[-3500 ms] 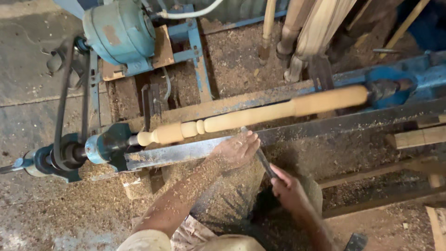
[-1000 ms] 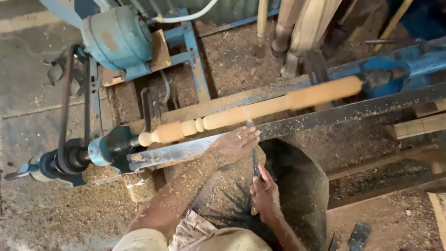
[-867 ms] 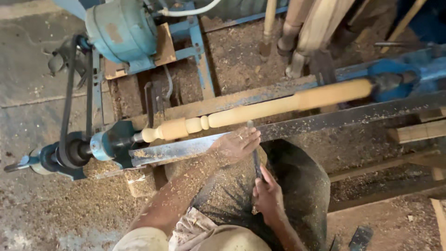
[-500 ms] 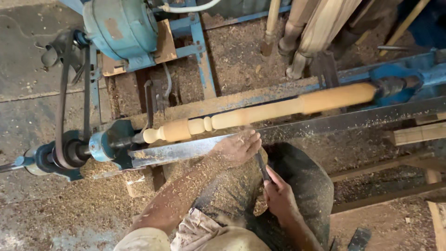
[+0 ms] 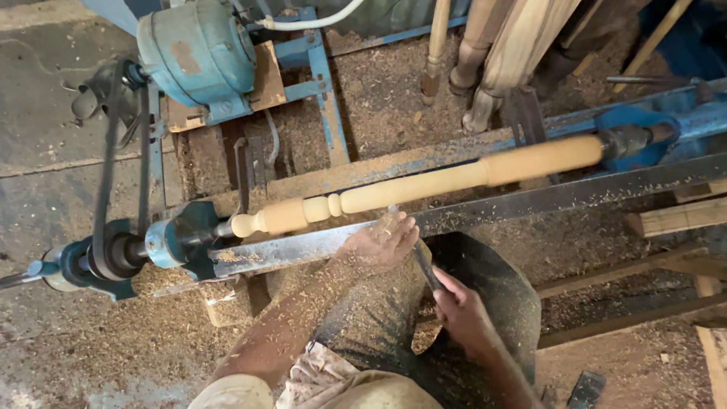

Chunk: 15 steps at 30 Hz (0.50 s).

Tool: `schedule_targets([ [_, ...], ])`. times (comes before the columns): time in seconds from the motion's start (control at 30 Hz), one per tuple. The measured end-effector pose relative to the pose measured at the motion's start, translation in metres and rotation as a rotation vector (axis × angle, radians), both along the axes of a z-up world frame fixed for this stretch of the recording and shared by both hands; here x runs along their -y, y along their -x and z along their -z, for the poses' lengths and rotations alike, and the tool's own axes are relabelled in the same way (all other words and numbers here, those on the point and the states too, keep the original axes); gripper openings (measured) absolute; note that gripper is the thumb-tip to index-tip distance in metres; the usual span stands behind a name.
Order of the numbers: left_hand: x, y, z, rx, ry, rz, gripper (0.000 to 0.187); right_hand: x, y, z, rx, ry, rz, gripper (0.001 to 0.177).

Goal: The person uses a chisel to shape a rotating wooden spindle on a lathe, creating decorative beads and grooves. Wood shavings accumulate on the floor as the tool removes material from the spinning workpiece.

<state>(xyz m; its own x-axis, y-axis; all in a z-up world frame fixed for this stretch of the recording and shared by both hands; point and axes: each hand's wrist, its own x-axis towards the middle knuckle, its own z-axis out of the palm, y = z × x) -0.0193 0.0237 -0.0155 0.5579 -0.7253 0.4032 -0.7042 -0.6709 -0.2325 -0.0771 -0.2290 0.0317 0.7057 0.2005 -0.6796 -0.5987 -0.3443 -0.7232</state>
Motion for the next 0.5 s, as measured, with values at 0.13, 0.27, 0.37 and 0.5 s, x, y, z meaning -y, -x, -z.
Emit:
schedule_targets([
  [0.13,0.006,-0.001,-0.005,-0.05,-0.094,-0.178,0.054,-0.017,0.02,0.002,-0.046,-0.039,0.163,0.057],
  [0.27,0.001,-0.005,-0.012,-0.127,-0.033,0.018,0.055,-0.028,0.029,0.003,-0.141,-0.068,0.286,0.057],
  [0.37,0.001,-0.006,-0.013,-0.152,-0.03,0.007,0.057,-0.037,0.035,0.008,-0.134,-0.168,0.378,0.058],
  [0.5,0.0,-0.007,-0.009,-0.171,0.047,0.043,0.056,-0.048,0.043,0.014,-0.083,-0.212,0.429,0.057],
])
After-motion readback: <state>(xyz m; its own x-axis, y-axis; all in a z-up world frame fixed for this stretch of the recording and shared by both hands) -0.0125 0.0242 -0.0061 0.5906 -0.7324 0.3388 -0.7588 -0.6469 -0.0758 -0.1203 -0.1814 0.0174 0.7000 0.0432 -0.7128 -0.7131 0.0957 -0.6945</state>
